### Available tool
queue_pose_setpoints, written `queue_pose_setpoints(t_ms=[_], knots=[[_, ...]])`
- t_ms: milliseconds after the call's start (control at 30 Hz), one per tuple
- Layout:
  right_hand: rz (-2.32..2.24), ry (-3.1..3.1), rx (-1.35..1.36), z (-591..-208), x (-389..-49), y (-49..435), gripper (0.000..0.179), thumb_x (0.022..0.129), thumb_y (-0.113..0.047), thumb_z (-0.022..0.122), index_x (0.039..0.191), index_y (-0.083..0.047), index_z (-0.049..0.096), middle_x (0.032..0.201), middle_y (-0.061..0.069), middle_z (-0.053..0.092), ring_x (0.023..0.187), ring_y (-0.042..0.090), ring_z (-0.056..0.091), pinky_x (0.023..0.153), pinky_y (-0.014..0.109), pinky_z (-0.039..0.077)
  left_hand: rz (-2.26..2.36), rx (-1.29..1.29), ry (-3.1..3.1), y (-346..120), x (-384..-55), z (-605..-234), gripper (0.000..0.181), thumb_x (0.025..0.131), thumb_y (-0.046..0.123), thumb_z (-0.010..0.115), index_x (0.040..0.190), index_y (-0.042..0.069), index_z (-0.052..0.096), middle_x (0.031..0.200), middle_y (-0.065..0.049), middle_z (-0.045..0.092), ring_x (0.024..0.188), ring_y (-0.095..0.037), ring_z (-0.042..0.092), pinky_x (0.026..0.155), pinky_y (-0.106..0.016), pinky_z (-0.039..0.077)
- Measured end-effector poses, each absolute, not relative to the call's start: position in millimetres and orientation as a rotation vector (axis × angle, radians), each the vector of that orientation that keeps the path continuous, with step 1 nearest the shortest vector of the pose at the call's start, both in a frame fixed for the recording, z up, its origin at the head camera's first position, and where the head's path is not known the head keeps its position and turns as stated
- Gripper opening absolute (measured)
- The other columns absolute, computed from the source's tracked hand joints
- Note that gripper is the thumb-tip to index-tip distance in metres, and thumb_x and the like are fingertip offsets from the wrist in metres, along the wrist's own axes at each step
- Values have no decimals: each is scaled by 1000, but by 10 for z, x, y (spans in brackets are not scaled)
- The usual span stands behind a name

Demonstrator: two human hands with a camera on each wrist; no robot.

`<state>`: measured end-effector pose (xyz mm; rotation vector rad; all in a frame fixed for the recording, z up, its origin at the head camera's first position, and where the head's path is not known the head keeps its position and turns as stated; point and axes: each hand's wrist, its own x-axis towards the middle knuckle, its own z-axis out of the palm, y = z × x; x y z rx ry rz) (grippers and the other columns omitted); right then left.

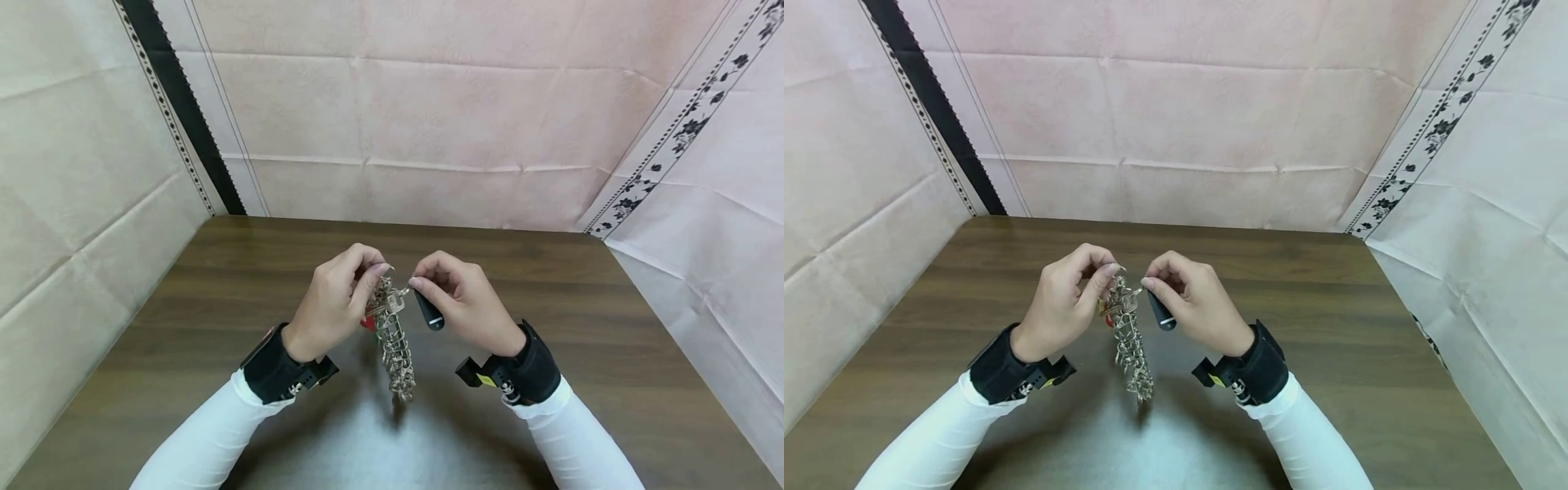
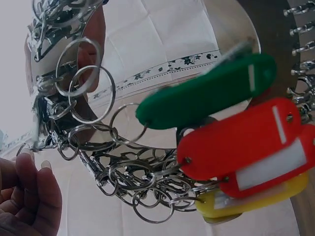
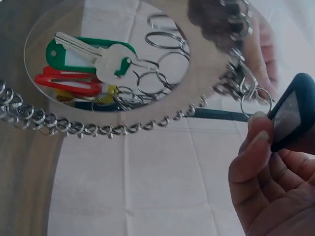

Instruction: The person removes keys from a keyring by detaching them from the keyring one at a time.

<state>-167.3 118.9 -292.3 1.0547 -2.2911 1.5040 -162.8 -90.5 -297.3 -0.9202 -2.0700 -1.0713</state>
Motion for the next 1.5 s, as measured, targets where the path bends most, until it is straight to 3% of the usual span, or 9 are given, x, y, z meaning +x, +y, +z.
queue_pose_setpoints(t_ms=[400, 633, 1067, 1500], knots=[[1491, -2303, 1059, -2808, -1743, 1443, 5, 94, -11, 58, 97, -7, 57, 82, 10, 62, 67, 14, 58, 56, 26, 47, -1038, -905, -2047, -933, -1665, -2959, 8, 94, 13, 58, 96, 5, 58, 76, 0, 50, 65, -7, 43, 54, -22, 37], [1330, -2405, 1045, -2842, -1890, 1554, 8, 94, -18, 61, 94, -10, 61, 81, 6, 62, 66, 13, 51, 56, 26, 42, -1019, -902, -2057, -944, -1655, -2981, 7, 92, 10, 61, 95, 4, 58, 76, 0, 51, 65, -7, 43, 54, -21, 38], [1093, -2748, 896, -3118, -2266, 1795, 7, 92, -20, 63, 93, -13, 63, 80, 1, 62, 69, 16, 54, 58, 30, 45, -1002, -933, -2094, -915, -1664, -3017, 5, 93, 10, 59, 95, 6, 57, 76, 2, 48, 64, -6, 41, 54, -21, 37], [925, -2865, 836, -3292, -2472, 1906, 7, 90, -14, 65, 92, -7, 62, 92, 5, 57, 84, 18, 54, 74, 34, 47, -992, -955, -2098, -888, -1686, -3022, 12, 97, 18, 55, 96, 6, 57, 77, 2, 50, 65, -5, 44, 56, -20, 39]])
